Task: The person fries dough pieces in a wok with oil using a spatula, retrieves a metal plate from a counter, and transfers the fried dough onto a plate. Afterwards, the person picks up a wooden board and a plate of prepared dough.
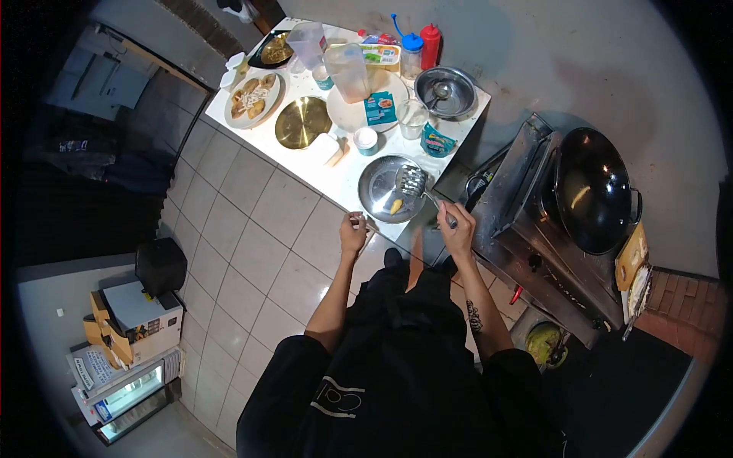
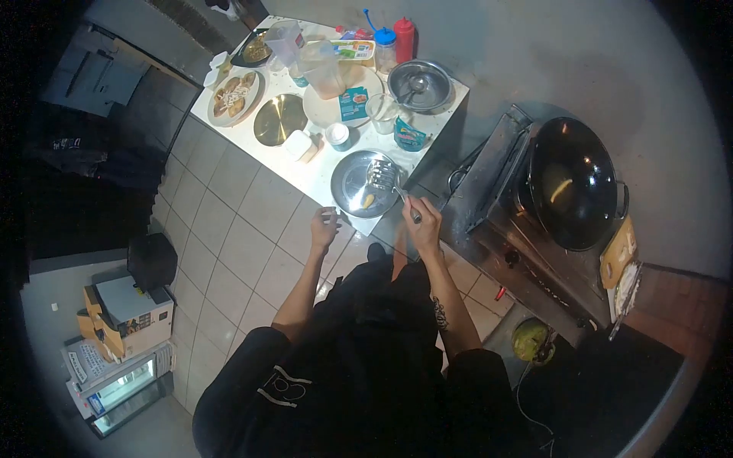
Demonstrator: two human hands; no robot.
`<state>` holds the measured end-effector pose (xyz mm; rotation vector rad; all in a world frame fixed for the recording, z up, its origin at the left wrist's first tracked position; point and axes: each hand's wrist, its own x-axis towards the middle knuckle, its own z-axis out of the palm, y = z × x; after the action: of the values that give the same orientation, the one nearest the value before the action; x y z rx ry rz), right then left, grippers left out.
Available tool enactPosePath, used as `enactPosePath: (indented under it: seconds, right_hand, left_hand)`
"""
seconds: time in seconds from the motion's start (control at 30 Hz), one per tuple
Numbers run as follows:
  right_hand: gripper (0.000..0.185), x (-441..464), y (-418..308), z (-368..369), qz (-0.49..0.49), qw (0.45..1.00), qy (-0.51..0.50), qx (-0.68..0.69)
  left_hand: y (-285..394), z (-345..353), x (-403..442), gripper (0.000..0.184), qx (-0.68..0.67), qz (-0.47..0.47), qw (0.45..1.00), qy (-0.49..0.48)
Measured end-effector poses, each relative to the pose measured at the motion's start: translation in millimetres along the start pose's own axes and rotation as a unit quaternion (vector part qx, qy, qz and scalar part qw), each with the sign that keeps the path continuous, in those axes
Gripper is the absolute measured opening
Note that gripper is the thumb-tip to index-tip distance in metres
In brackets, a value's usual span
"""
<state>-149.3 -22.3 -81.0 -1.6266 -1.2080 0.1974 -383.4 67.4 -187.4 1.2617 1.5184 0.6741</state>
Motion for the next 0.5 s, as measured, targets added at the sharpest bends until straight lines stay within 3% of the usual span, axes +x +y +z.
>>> enactPosePath:
  seconds: [0.03,0.1,0.13,0.2,0.27,0.33,0.43,0.5]
  right_hand:
    - [0.01,-0.2,-2.2,-3.2,0.002,1.0,0.003,-0.002]
    - [0.011,-1.3,-10.0,-14.4,0.131,0.984,0.079,0.089]
    - [0.011,-1.5,-15.1,-24.7,0.133,0.984,0.085,0.087]
    - [0.015,-0.2,-25.4,-57.4,0.285,0.921,0.178,0.199]
    - [0.016,0.5,-39.4,-100.3,0.197,0.891,0.31,0.267]
    - [0.023,4.8,-63.9,-151.5,0.225,0.843,0.418,0.251]
    - [0.029,8.5,-101.8,-236.5,0.248,0.849,0.421,0.202]
    - [0.035,6.1,-107.9,-276.7,0.226,0.848,0.454,0.157]
  left_hand:
    - [0.3,-1.6,1.7,0.024,-0.003,0.007,1.0,0.005]
    - [3.7,-6.1,6.1,0.025,0.014,0.014,1.0,0.007]
    - [12.1,-7.4,6.5,0.026,0.03,0.021,0.999,0.013]
    - [30.4,-7.7,8.2,0.022,0.019,0.038,0.999,0.03]
    - [46.6,-8.3,11.5,0.02,-0.014,0.091,0.995,0.046]
    - [84.1,-2.3,7.4,0.019,-0.017,0.121,0.992,0.044]
    - [139.5,14.9,-0.8,0.02,-0.057,0.113,0.992,-0.018]
    - [171.7,38.3,-7.2,0.021,-0.08,0.181,0.978,-0.065]
